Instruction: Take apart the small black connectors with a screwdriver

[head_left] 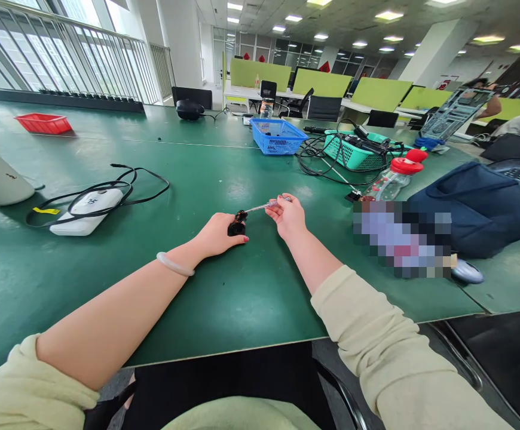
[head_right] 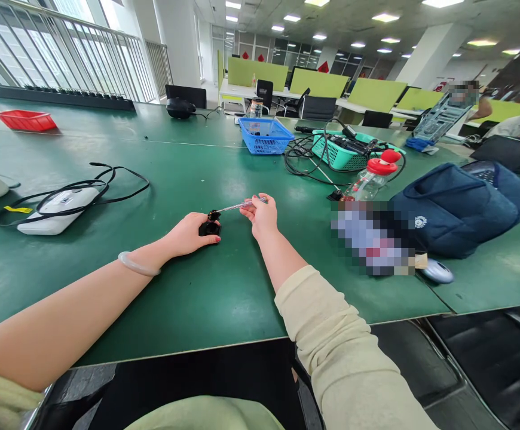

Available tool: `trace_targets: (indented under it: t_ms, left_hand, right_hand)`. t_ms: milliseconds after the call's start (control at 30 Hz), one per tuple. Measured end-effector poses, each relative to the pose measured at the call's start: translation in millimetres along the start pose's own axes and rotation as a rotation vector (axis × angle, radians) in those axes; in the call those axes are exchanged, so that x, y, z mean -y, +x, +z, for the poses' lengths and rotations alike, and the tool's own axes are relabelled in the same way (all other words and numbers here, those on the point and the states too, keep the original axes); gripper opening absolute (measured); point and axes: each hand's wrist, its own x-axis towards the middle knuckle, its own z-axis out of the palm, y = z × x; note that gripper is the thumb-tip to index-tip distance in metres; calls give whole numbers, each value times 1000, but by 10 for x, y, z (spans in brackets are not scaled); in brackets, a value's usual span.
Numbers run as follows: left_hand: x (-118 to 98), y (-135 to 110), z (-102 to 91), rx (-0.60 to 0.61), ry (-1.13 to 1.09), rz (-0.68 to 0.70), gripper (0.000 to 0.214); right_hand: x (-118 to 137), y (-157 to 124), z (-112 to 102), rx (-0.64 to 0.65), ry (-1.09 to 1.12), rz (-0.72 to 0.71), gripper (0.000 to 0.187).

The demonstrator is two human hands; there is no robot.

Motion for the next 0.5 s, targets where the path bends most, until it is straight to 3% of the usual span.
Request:
trace_targets:
  t_ms: [300, 500]
  left_hand:
    - [-28, -14, -9, 1, -19, 2, 36]
    - [-15, -20, -11, 0, -26, 27, 43]
  right_hand:
    - [-33, 1, 12, 3, -86, -54, 23]
    - [56, 42, -30, -141, -146, -178, 24]
